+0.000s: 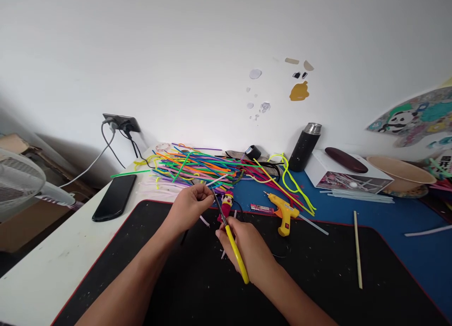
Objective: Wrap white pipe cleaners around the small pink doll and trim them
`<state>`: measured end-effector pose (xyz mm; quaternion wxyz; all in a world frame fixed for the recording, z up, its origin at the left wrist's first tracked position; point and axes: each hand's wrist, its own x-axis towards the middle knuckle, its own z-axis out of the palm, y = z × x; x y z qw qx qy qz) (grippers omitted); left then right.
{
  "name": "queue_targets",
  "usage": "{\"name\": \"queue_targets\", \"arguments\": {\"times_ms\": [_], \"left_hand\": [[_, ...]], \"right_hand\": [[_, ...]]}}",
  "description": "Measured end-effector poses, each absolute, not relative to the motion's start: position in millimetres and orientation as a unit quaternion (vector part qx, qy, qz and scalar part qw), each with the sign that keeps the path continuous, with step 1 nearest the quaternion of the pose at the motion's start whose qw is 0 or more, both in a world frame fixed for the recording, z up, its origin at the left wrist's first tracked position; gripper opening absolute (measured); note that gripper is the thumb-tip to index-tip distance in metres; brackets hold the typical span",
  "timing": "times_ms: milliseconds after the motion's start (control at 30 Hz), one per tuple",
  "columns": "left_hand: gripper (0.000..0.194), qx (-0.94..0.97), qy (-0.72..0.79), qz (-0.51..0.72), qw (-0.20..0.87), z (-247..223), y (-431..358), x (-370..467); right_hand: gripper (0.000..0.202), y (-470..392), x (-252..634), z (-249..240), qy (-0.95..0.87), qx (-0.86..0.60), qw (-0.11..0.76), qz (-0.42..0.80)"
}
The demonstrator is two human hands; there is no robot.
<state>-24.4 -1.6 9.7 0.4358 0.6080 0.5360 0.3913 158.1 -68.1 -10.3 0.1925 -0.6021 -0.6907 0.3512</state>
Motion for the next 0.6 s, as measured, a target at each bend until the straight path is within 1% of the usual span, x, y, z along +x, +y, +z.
{"name": "queue_targets", "arguments": {"times_ms": [600], "left_hand": [[0.019, 0.615, 0.54, 0.394, 0.418, 3.9, -1.2, -24.7]], "right_hand": [[0.006, -67.6, 157.1, -11.7, -0.692, -0.596, 0.199, 0.356]]}}
